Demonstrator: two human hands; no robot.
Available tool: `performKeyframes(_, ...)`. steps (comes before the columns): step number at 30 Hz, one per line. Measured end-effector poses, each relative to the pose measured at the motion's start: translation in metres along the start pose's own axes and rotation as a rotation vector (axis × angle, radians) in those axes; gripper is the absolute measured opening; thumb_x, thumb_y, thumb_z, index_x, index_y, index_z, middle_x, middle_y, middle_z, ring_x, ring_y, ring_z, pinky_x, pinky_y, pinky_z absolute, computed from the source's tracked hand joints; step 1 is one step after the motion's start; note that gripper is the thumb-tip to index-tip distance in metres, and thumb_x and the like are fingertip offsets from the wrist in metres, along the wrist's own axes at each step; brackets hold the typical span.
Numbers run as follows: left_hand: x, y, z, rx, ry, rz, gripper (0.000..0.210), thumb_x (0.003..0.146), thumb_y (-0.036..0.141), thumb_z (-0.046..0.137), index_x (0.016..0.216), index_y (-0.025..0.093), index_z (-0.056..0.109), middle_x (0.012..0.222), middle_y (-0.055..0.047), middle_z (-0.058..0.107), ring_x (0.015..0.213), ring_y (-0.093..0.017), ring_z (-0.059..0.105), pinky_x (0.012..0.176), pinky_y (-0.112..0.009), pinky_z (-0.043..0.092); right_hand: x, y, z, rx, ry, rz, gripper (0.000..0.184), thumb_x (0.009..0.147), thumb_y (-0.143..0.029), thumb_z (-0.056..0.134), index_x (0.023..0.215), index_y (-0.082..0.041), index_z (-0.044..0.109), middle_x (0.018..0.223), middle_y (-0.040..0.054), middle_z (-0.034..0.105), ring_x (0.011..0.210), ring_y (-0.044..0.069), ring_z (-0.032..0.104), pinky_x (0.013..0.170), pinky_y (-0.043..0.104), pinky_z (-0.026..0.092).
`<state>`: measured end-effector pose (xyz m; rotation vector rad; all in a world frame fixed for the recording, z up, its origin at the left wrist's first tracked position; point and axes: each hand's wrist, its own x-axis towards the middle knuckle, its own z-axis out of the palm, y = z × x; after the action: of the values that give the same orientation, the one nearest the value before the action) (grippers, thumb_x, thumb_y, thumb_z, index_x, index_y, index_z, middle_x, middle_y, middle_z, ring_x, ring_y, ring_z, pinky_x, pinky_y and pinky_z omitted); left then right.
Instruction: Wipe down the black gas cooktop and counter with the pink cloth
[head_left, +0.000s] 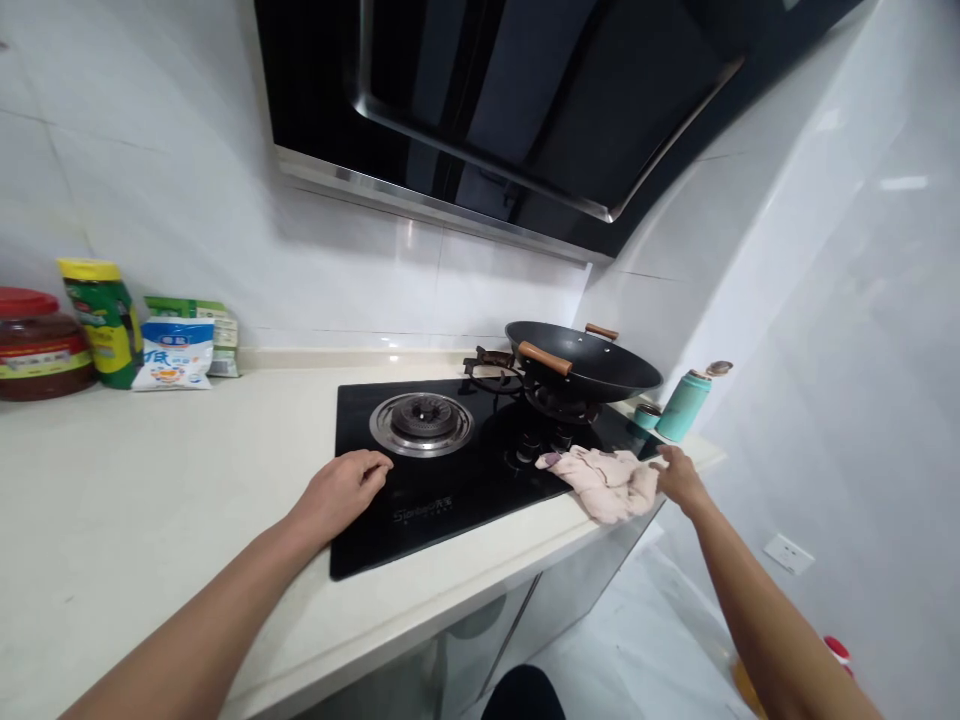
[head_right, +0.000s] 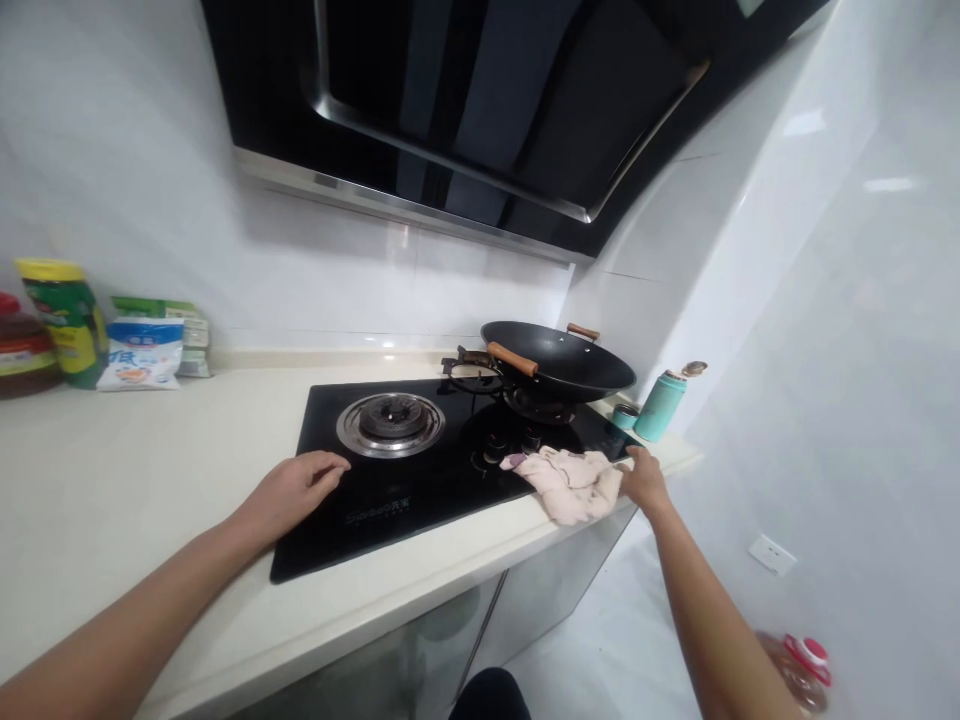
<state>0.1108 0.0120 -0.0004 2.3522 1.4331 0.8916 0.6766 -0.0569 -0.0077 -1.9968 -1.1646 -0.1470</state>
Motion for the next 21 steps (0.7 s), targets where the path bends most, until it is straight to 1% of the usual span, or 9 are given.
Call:
performKeyframes(2, 0.001, -0.001, 0.001, 0.000, -0.005, -0.001, 0.039, 0.087, 0.042, 0.044, 0.101, 0.023, 0.075, 0.110, -0.008, 0.077, 0.100, -0.027, 0.070, 0.093, -0.040, 0.053, 0.002, 0.003, -0.009, -0.053, 0.029, 0.021, 0.057, 0.082, -0.050, 0.054, 0.124, -0.013, 0.064, 0.125, 0.0239, 0.065, 0.115, 0.037, 0.063, 0.101, 0.051, 0.048)
performKeyframes(3, 0.001, -0.001, 0.001, 0.001, -0.005, 0.002, 0.039, 0.087, 0.042, 0.043, 0.100, 0.023, 0.075, 0.110, -0.008, 0.077, 0.101, -0.027, 0.070, 0.094, -0.041, 0.053, -0.001, 0.001, -0.010, -0.057, 0.007, 0.002, 0.058, 0.085, -0.053, 0.051, 0.128, -0.015, 0.063, 0.132, 0.0221, 0.063, 0.121, 0.036, 0.060, 0.104, 0.050, 0.046)
performKeyframes(4, 0.001, -0.001, 0.002, 0.003, -0.005, 0.005, 0.039, 0.088, 0.042, 0.043, 0.100, 0.023, 0.075, 0.110, -0.008, 0.077, 0.101, -0.027, 0.069, 0.094, -0.041, 0.052, -0.005, -0.004, -0.007, -0.061, -0.049, -0.038, 0.060, 0.088, -0.056, 0.048, 0.132, -0.018, 0.061, 0.139, 0.0187, 0.060, 0.126, 0.033, 0.057, 0.107, 0.047, 0.044)
performKeyframes(6, 0.001, -0.001, 0.003, 0.010, -0.007, 0.004, 0.040, 0.088, 0.043, 0.043, 0.100, 0.023, 0.075, 0.110, -0.008, 0.076, 0.102, -0.027, 0.069, 0.095, -0.041, 0.052, -0.018, -0.019, 0.007, -0.082, -0.235, -0.131, 0.064, 0.093, -0.063, 0.042, 0.142, -0.024, 0.054, 0.150, 0.0122, 0.053, 0.135, 0.029, 0.051, 0.110, 0.041, 0.042)
performKeyframes(8, 0.000, -0.001, 0.002, 0.018, -0.014, -0.001, 0.040, 0.088, 0.043, 0.043, 0.100, 0.023, 0.075, 0.110, -0.007, 0.076, 0.102, -0.027, 0.068, 0.095, -0.041, 0.052, -0.031, -0.038, 0.027, -0.165, -0.403, -0.176, 0.069, 0.094, -0.067, 0.039, 0.150, -0.027, 0.047, 0.155, 0.0098, 0.048, 0.142, 0.028, 0.045, 0.113, 0.040, 0.037)
performKeyframes(9, 0.000, 0.000, 0.001, 0.021, -0.020, -0.003, 0.039, 0.088, 0.044, 0.043, 0.100, 0.023, 0.075, 0.110, -0.007, 0.076, 0.102, -0.027, 0.068, 0.095, -0.041, 0.052, -0.035, -0.047, 0.038, -0.233, -0.447, -0.175, 0.071, 0.094, -0.068, 0.040, 0.152, -0.027, 0.046, 0.156, 0.0099, 0.046, 0.144, 0.029, 0.042, 0.115, 0.042, 0.035)
performKeyframes(12, -0.001, 0.003, -0.001, 0.032, -0.044, -0.005, 0.040, 0.088, 0.044, 0.043, 0.101, 0.023, 0.075, 0.109, -0.007, 0.076, 0.101, -0.026, 0.068, 0.093, -0.039, 0.053, -0.034, -0.068, 0.058, -0.416, -0.458, -0.141, 0.071, 0.094, -0.068, 0.042, 0.151, -0.026, 0.048, 0.155, 0.0115, 0.048, 0.145, 0.032, 0.038, 0.116, 0.047, 0.030)
performKeyframes(17, 0.000, 0.007, -0.001, 0.087, -0.070, 0.030, 0.043, 0.089, 0.044, 0.040, 0.102, 0.023, 0.075, 0.111, -0.008, 0.076, 0.104, -0.028, 0.067, 0.094, -0.041, 0.052, -0.027, -0.083, 0.057, -0.443, -0.427, -0.112, 0.066, 0.099, -0.060, 0.035, 0.149, -0.020, 0.050, 0.152, 0.0144, 0.051, 0.142, 0.031, 0.043, 0.115, 0.046, 0.030)
performKeyframes(21, -0.001, 0.008, 0.003, 0.088, -0.062, 0.051, 0.042, 0.089, 0.043, 0.039, 0.101, 0.023, 0.075, 0.111, -0.007, 0.075, 0.104, -0.028, 0.066, 0.094, -0.042, 0.051, -0.064, -0.111, 0.056, -0.422, -0.443, -0.185, 0.062, 0.100, -0.058, 0.037, 0.147, -0.020, 0.052, 0.151, 0.0125, 0.053, 0.139, 0.028, 0.046, 0.116, 0.040, 0.031)
